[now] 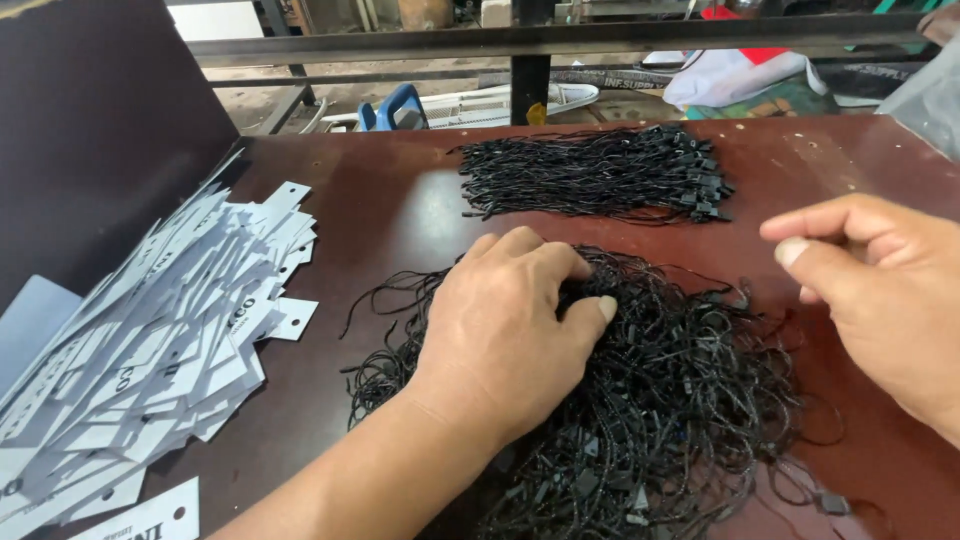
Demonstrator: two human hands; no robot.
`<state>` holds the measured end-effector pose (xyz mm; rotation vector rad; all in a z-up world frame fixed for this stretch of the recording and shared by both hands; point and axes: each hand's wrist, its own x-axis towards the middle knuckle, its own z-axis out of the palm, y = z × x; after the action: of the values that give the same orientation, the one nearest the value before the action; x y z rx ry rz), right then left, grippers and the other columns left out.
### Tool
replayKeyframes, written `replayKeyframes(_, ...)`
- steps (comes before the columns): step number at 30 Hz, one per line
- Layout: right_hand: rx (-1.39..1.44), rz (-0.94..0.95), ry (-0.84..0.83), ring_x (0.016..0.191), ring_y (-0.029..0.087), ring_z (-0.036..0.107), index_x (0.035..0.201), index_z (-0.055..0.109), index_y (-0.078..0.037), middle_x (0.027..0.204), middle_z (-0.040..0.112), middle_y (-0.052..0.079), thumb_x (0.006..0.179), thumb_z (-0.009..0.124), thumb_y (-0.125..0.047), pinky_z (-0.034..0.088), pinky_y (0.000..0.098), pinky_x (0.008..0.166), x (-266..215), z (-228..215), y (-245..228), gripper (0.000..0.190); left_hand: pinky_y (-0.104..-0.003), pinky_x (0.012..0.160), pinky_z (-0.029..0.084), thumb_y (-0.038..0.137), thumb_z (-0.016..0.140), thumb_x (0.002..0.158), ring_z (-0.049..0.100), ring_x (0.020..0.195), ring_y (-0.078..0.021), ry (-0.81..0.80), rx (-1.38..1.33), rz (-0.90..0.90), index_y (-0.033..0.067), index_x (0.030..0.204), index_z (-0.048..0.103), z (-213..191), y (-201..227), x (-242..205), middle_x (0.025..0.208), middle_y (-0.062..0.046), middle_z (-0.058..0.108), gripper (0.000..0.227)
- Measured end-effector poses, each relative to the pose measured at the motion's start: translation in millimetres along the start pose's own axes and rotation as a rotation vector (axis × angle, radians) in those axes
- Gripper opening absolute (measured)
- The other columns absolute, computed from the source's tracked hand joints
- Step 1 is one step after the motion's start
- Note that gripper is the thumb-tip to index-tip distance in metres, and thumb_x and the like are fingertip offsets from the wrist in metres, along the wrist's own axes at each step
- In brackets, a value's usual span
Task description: Untangling and sorting black plastic hang tag fasteners from a tangled pile into an organized stack on a workbench.
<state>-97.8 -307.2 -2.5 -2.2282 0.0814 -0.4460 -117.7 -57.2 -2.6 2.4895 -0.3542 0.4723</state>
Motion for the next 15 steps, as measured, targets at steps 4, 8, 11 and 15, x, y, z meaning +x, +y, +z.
replayKeyframes(4, 0.066, 0.058, 0.000, 0.070, 0.015, 0.054, 0.112, 0.077, -0.009, 0.078, 0.064, 0.009, 0.099, 0.063, -0.002, 0.040, 0.0290, 0.061, 5, -2, 16, 0.020, -0.043, 0.084, 0.051, 0.043, 0.065, 0.084, 0.062, 0.100, -0.0273, -0.004, -0.014, -0.026, 0.0184, 0.102, 0.078, -1, 0, -1, 0.098, -0.001, 0.072, 0.033)
replayKeyframes(8, 0.007, 0.072, -0.036, 0.074, 0.016, 0.056, 0.105, 0.081, -0.005, 0.081, 0.072, 0.010, 0.092, 0.067, 0.005, 0.043, 0.0262, 0.070, -6, 2, 2, 0.022, -0.044, 0.082, 0.050, 0.043, 0.066, 0.084, 0.062, 0.098, -0.0279, -0.014, -0.015, -0.033, 0.0183, 0.102, 0.078, -2, 0, -1, 0.097, -0.002, 0.072, 0.033)
replayKeyframes(11, -0.346, -0.216, -0.063, 0.059, 0.012, 0.055, 0.087, 0.086, -0.018, 0.081, 0.072, -0.007, 0.081, 0.074, -0.010, 0.040, 0.0241, 0.066, -5, 3, 7, 0.015, -0.045, 0.082, 0.050, 0.042, 0.066, 0.083, 0.062, 0.098, -0.0286, -0.007, -0.016, -0.034, 0.0182, 0.100, 0.078, -3, 0, -1, 0.096, -0.002, 0.072, 0.032)
replayKeyframes(15, -0.370, -0.282, -0.094, 0.061, 0.010, 0.060, 0.094, 0.083, -0.022, 0.073, 0.070, -0.005, 0.079, 0.079, -0.017, 0.042, 0.0267, 0.067, -2, 2, 15, 0.016, -0.044, 0.081, 0.049, 0.042, 0.066, 0.083, 0.062, 0.096, -0.0278, -0.002, -0.021, -0.036, 0.0183, 0.098, 0.078, -1, 0, 0, 0.094, -0.001, 0.071, 0.030)
